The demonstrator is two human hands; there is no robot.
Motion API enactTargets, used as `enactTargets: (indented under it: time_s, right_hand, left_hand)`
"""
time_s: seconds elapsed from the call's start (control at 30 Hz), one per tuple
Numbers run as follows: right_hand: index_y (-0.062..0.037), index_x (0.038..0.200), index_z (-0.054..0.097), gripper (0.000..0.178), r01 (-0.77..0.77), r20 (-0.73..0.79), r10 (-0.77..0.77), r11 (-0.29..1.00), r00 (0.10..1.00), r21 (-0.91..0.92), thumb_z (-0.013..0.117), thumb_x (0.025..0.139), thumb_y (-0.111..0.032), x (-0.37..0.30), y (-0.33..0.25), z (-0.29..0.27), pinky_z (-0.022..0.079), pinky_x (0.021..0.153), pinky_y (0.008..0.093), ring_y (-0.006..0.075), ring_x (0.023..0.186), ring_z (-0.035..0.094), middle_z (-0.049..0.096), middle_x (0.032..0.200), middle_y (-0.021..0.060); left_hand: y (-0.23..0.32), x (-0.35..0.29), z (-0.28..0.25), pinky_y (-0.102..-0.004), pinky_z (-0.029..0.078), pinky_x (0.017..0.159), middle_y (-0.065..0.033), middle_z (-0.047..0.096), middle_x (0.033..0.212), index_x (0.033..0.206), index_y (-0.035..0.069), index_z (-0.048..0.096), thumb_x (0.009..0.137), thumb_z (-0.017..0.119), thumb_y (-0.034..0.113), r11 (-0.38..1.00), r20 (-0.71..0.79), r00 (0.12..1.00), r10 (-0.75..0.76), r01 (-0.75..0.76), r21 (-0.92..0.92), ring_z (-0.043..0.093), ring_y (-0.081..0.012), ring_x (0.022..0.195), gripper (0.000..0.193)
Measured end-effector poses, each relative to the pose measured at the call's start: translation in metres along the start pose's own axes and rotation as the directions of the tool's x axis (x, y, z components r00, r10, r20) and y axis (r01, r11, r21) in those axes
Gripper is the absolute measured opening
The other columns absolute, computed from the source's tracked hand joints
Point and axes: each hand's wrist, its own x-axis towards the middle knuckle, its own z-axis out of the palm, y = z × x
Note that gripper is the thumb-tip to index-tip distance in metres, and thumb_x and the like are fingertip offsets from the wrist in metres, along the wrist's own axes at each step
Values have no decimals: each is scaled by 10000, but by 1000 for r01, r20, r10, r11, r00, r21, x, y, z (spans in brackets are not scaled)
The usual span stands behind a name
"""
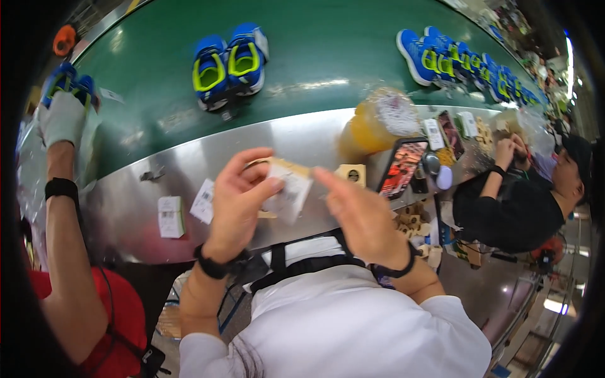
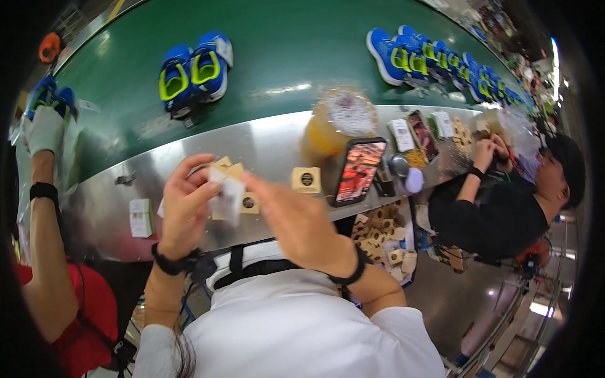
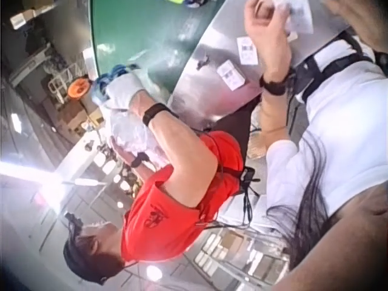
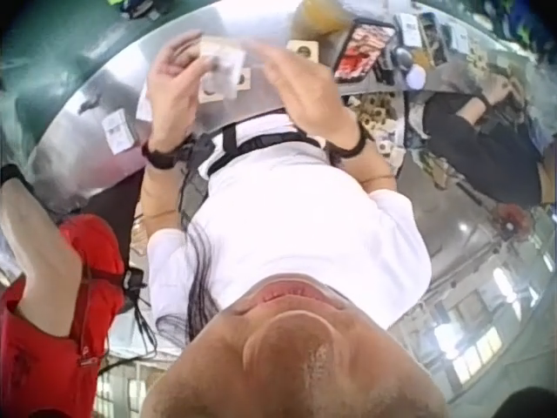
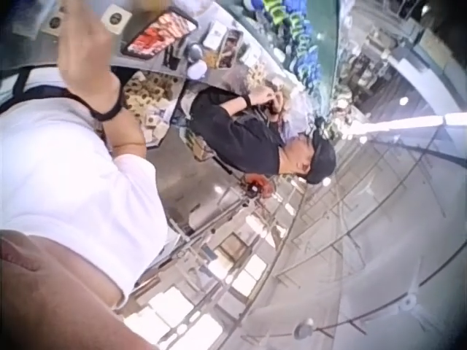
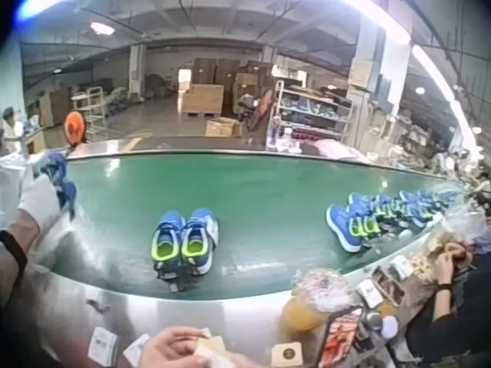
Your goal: Apply adhesive stickers and tags to shoe components and insert items into the finished shoes on a manufacturing line.
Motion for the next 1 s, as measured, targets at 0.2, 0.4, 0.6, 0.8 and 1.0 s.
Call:
enactTargets:
  time_s: [0.2,0.4,0.6,0.8,1.0]
  right_hand:
    - [-25,1104,531,337,-138,-121,134,990,984,-29,618,781,19,22,-10,-8,450,467,261,150,465,545,604,660,41]
    - [-43,1079,530,379,-77,-160,58,990,985,-117,624,718,24,25,-4,0,420,426,241,115,439,525,585,620,3]
    - [-42,1073,526,383,-105,-198,90,992,976,-66,628,710,31,23,2,0,423,419,240,118,429,520,575,609,2]
    - [-19,1038,563,225,-77,-112,62,988,992,-132,580,815,4,25,9,-13,439,481,234,103,500,547,577,618,31]
    - [-12,984,587,125,-416,229,378,897,897,148,571,889,-92,51,7,-65,387,535,220,55,586,487,579,698,22]
  left_hand:
    - [-5,2,25,-202,493,703,-48,649,885,969,-22,596,826,672,20,978,7,990,143,-142,153,612,-77,783,167]
    - [-8,1,33,-194,480,693,-32,627,873,942,-27,598,818,681,31,965,19,988,154,-155,213,593,-66,771,161]
    - [-10,0,36,-205,478,681,-24,627,870,910,-19,605,792,683,10,923,58,975,215,-222,315,583,-66,767,144]
    - [-8,15,41,-263,489,639,-85,617,831,820,-5,611,671,679,-63,394,420,682,599,-707,587,610,-191,716,174]
    - [12,39,56,-317,498,637,-87,615,847,806,14,613,572,633,76,-459,855,148,498,-791,404,598,-208,757,243]
